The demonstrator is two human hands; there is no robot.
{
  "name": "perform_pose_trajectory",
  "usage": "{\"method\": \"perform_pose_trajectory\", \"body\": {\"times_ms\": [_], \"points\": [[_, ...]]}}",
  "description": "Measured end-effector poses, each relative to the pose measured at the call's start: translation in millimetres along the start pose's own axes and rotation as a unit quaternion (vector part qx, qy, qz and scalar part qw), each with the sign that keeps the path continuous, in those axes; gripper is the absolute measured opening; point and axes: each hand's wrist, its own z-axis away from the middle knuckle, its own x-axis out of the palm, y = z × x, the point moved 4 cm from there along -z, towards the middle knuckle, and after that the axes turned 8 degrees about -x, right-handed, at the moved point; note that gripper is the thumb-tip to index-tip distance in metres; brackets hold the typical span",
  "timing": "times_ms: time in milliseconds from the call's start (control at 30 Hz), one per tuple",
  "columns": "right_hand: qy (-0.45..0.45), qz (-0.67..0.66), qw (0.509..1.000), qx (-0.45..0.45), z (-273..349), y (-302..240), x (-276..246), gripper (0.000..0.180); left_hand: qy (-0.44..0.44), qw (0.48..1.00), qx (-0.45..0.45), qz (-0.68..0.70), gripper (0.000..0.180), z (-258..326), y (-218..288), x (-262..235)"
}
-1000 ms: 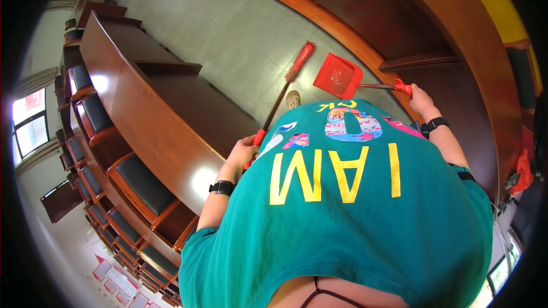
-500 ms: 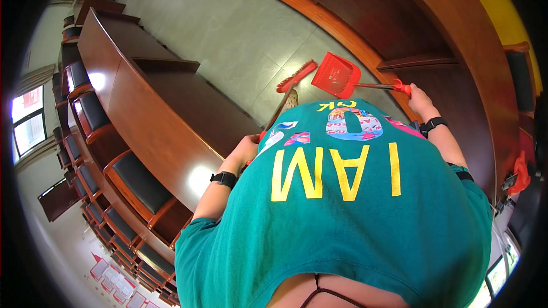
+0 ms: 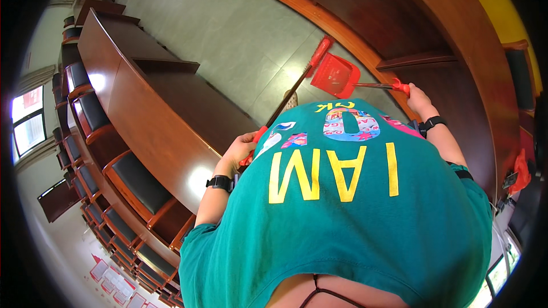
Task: Sweep the floor in a classroom or meeting hall using a broom and dustpan.
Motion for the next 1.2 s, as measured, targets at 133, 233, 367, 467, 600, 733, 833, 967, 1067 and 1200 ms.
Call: {"method": "perform_pose_trajectory", "body": {"times_ms": [133,233,367,467,600,733,833,967,1067,1200], "points": [[0.01,0.001,1.0,0.001,-3,1,2,0.031,0.031,0.988,0.066,-0.139,0.056,-34,-15,-32],[0.01,0.002,1.0,-0.006,-5,1,3,0.031,0.092,0.975,0.066,-0.193,0.057,-44,-18,-43],[0.01,-0.002,1.0,-0.003,-1,-7,-2,0.031,0.093,0.985,0.021,-0.145,0.057,-57,-29,-44],[0.019,-0.006,1.0,0.002,0,-6,-3,0.031,0.07,0.992,-0.002,-0.101,0.053,-49,-23,-30],[0.003,-0.007,1.0,0.008,0,-7,-8,0.033,0.07,0.987,0.01,-0.147,0.043,-30,-1,0],[-0.006,-0.001,1.0,0.012,-3,-3,-6,0.037,-0.003,0.997,-0.027,-0.073,0.047,-36,-2,7],[-0.012,-0.003,1.0,0.018,-3,-9,-8,0.039,-0.041,0.998,-0.022,-0.047,0.043,-25,8,4],[-0.011,-0.004,1.0,0.011,-3,-6,-5,0.039,-0.051,0.993,-0.057,0.086,0.041,-15,0,3],[-0.013,-0.005,1.0,0.008,-3,-8,-7,0.037,-0.026,0.985,-0.077,0.15,0.045,-9,2,1],[-0.001,-0.002,1.0,0.006,-4,-5,-6,0.034,-0.038,0.998,0.016,0.043,0.051,-28,-16,-20]]}}
